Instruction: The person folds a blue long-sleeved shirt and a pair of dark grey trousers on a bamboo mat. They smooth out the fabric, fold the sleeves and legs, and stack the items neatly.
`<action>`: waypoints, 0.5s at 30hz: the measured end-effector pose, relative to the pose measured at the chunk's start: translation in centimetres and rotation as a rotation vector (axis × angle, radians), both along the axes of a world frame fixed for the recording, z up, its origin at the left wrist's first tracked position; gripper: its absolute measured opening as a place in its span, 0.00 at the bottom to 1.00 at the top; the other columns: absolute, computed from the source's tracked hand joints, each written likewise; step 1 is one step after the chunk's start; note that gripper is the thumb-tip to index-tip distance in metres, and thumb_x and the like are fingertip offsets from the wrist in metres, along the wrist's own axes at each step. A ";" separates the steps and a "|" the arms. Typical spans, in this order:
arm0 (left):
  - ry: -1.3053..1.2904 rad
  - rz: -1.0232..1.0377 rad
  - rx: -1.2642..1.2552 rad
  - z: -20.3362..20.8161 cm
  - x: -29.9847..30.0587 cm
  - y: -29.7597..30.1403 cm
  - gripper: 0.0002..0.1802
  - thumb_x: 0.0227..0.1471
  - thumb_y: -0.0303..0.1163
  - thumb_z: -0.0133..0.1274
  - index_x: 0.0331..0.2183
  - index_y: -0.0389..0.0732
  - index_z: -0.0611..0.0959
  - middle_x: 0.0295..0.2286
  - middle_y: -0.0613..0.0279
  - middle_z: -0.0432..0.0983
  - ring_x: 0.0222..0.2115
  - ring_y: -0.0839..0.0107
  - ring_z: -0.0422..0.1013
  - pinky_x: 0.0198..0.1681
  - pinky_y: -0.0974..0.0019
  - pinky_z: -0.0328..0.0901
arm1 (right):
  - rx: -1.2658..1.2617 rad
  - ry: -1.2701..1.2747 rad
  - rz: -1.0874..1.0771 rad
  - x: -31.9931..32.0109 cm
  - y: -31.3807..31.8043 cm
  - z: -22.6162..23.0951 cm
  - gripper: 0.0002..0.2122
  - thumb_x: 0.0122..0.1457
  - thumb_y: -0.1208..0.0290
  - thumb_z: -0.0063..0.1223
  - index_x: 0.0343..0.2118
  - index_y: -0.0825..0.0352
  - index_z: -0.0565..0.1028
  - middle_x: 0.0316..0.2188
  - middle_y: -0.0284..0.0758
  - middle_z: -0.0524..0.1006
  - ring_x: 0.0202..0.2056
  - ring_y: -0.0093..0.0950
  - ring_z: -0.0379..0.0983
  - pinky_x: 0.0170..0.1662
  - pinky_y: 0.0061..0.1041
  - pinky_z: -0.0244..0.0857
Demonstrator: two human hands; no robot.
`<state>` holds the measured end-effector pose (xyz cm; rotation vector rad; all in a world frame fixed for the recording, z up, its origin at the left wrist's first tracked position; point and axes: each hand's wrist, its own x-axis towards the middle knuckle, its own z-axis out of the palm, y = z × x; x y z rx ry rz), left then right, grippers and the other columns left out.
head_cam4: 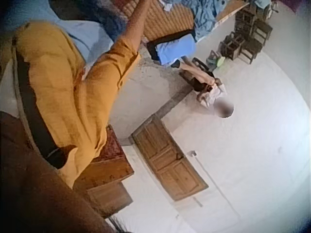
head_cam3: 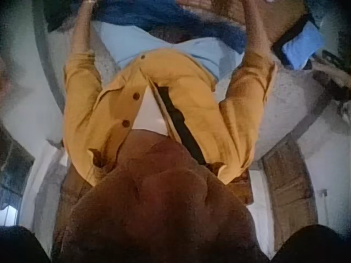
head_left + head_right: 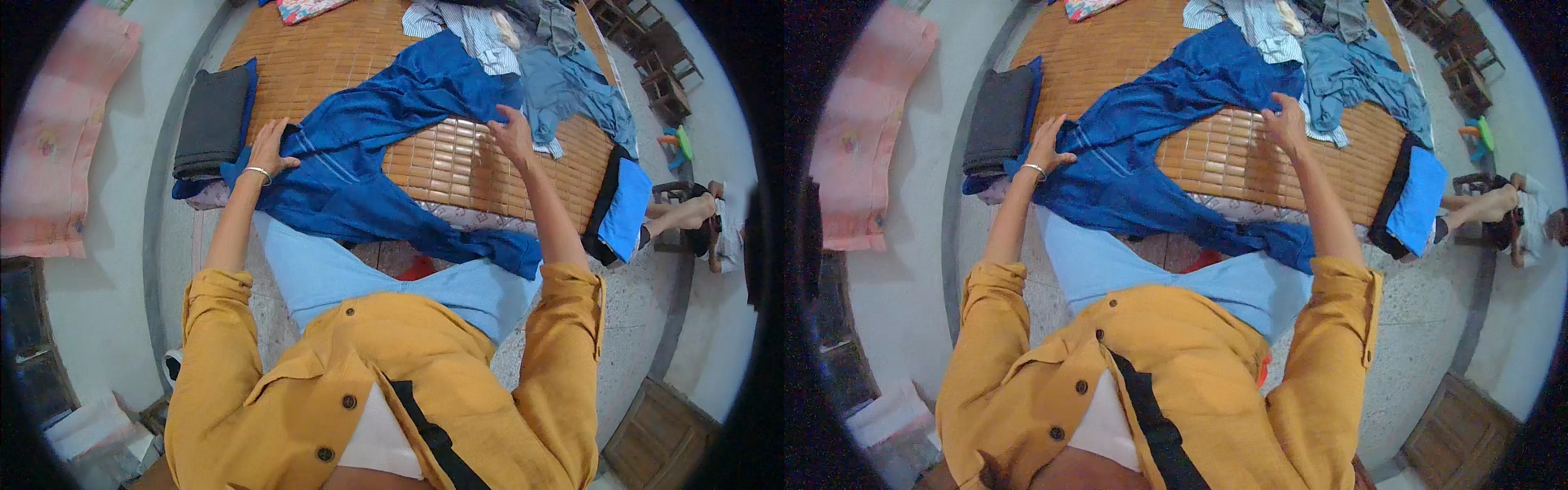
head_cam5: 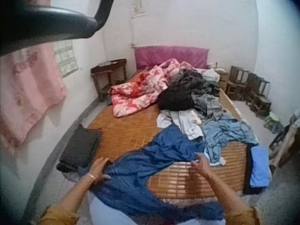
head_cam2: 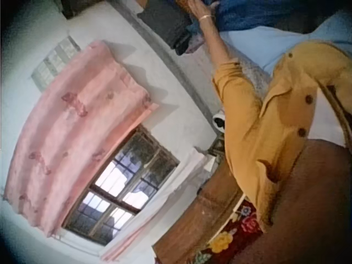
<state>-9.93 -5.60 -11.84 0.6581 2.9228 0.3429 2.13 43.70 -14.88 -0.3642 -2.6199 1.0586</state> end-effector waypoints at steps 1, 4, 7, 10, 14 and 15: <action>-0.029 -0.009 -0.001 -0.8 -1.0 -0.4 0.57 0.24 0.36 0.70 0.57 0.48 0.58 0.56 0.47 0.51 0.57 0.52 0.49 0.59 0.58 0.48 | -0.028 0.013 -0.038 -1.3 0.7 -0.8 0.22 0.45 0.69 0.56 0.46 0.70 0.69 0.44 0.45 0.71 0.44 0.39 0.69 0.47 0.31 0.63; -0.168 0.054 -0.018 -1.9 -2.6 0.7 0.58 0.22 0.35 0.71 0.57 0.47 0.58 0.55 0.48 0.53 0.57 0.52 0.50 0.58 0.59 0.50 | -0.163 -0.020 -0.142 -3.4 2.8 -3.3 0.27 0.43 0.70 0.58 0.48 0.73 0.67 0.44 0.46 0.71 0.45 0.39 0.69 0.47 0.31 0.62; -0.102 0.051 0.016 -2.1 -2.3 1.0 0.54 0.24 0.32 0.70 0.56 0.46 0.61 0.50 0.48 0.63 0.51 0.53 0.59 0.54 0.61 0.57 | -0.321 -0.146 -0.176 -3.7 2.5 -3.9 0.26 0.40 0.70 0.60 0.45 0.74 0.69 0.37 0.45 0.75 0.37 0.38 0.73 0.42 0.31 0.66; -0.270 0.191 0.060 -1.3 -2.0 0.7 0.50 0.27 0.29 0.69 0.54 0.47 0.63 0.44 0.49 0.69 0.46 0.52 0.66 0.49 0.60 0.61 | -0.048 -0.174 -0.067 -1.8 0.9 -3.6 0.13 0.40 0.71 0.57 0.31 0.69 0.77 0.25 0.43 0.77 0.28 0.37 0.75 0.35 0.31 0.68; -0.290 0.097 -0.022 2.1 1.8 0.4 0.25 0.34 0.29 0.63 0.40 0.46 0.79 0.36 0.50 0.75 0.41 0.52 0.69 0.45 0.60 0.63 | -0.003 -0.383 0.110 3.6 -1.2 -0.7 0.07 0.41 0.71 0.54 0.24 0.66 0.78 0.23 0.45 0.76 0.27 0.38 0.74 0.33 0.31 0.67; -0.258 0.061 0.000 2.0 2.5 -0.5 0.17 0.36 0.29 0.61 0.36 0.42 0.81 0.33 0.50 0.76 0.38 0.52 0.71 0.43 0.60 0.64 | -0.005 -0.468 0.186 5.0 -1.2 -0.2 0.07 0.41 0.71 0.54 0.24 0.66 0.78 0.22 0.44 0.76 0.27 0.38 0.74 0.32 0.31 0.67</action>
